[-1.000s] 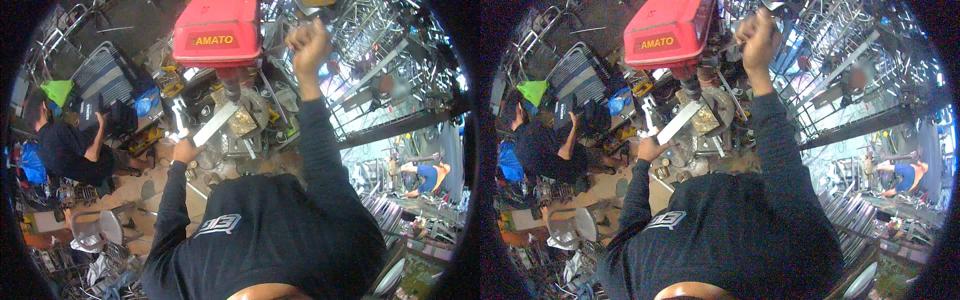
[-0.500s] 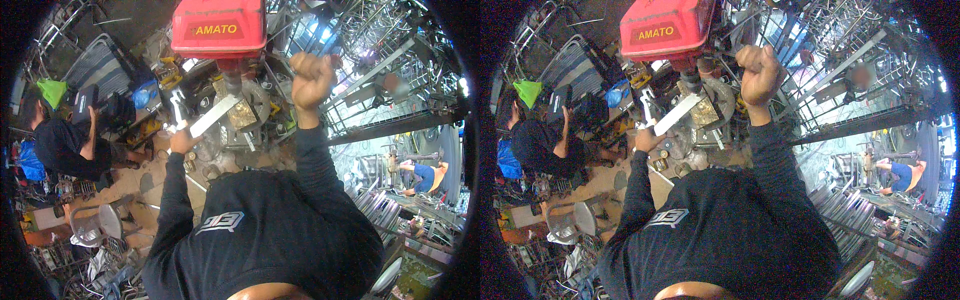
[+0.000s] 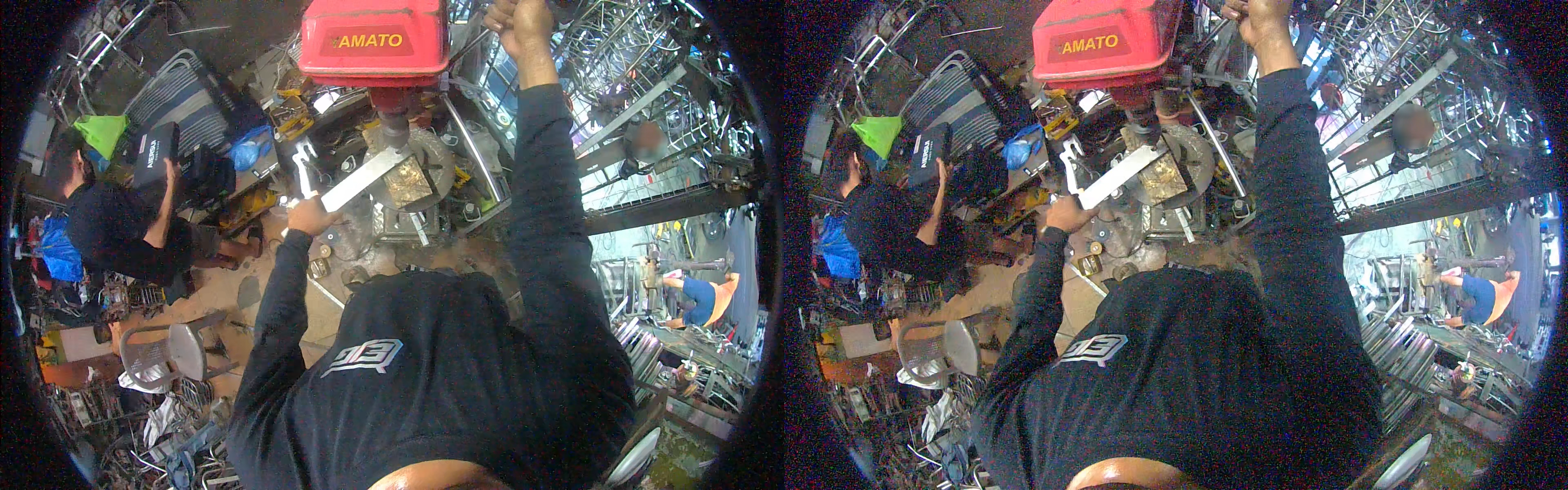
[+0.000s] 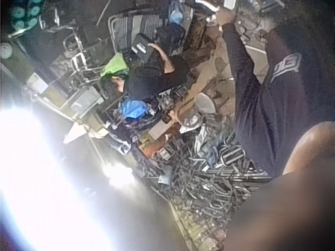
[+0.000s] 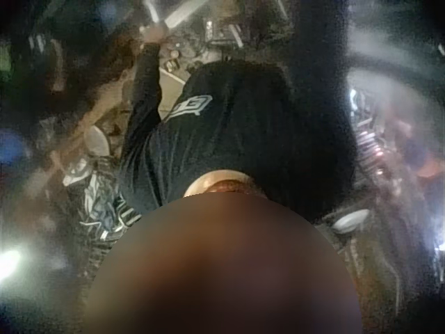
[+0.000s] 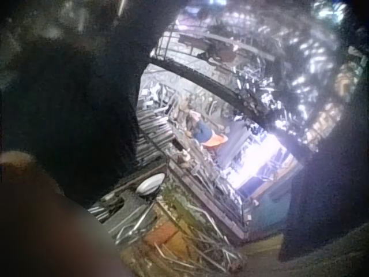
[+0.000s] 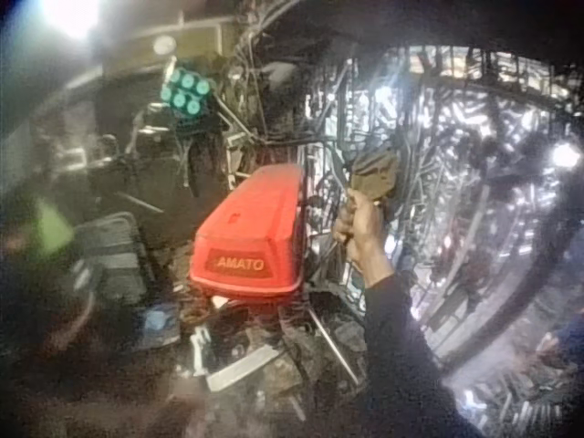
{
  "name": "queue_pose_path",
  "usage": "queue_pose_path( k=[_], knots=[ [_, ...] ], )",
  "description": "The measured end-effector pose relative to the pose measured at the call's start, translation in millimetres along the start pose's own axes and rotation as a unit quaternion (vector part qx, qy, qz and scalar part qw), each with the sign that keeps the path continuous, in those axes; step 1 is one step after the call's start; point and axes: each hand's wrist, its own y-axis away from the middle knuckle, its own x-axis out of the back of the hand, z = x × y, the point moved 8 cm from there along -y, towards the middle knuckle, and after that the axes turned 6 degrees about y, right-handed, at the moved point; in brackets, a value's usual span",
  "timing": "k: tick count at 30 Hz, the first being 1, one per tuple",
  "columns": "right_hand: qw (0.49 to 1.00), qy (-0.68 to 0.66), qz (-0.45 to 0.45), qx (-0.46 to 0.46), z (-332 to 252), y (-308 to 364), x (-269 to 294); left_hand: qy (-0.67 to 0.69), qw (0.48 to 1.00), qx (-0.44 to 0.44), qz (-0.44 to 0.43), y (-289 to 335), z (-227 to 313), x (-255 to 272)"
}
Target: The person operates a red AMATO drill press, holding a metal bar in place with one hand while repeatedly pulling the drill lever with the other to drill holes. The person adjusts the bar between cycles and continues drilling until the end of the clip.
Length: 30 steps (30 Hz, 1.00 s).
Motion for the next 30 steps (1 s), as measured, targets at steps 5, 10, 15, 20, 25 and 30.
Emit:
queue_pose_path(
  k=[5,10,15,20,25,30],
  knots=[
    [0.999,-0.024,-0.021,-0.023,7.3,-9.4,3.7,-0.027,0.999,0.031,-0.025,-8.5,-15.1,4.7],
    [0.999,0.017,0.012,-0.041,14.8,-25.8,16.4,0.060,0.996,-0.065,-0.003,1.2,-11.1,-32.4],
    [0.997,-0.001,0.044,-0.066,58.9,-76.2,51.7,0.063,0.985,-0.135,0.084,30.4,-3.4,-20.9],
    [0.990,-0.022,0.038,-0.131,125.4,-106.1,87.8,0.121,0.983,-0.125,0.065,36.2,-12.2,4.3],
    [0.985,-0.035,0.061,-0.156,164.6,-110.4,108.2,-0.095,0.949,-0.178,0.241,28.5,-14.8,42.1],
    [0.988,0.043,0.068,-0.134,161.2,-109.4,119.1,-0.091,0.994,-0.055,0.037,20.7,-45.6,28.7]
  ],
)
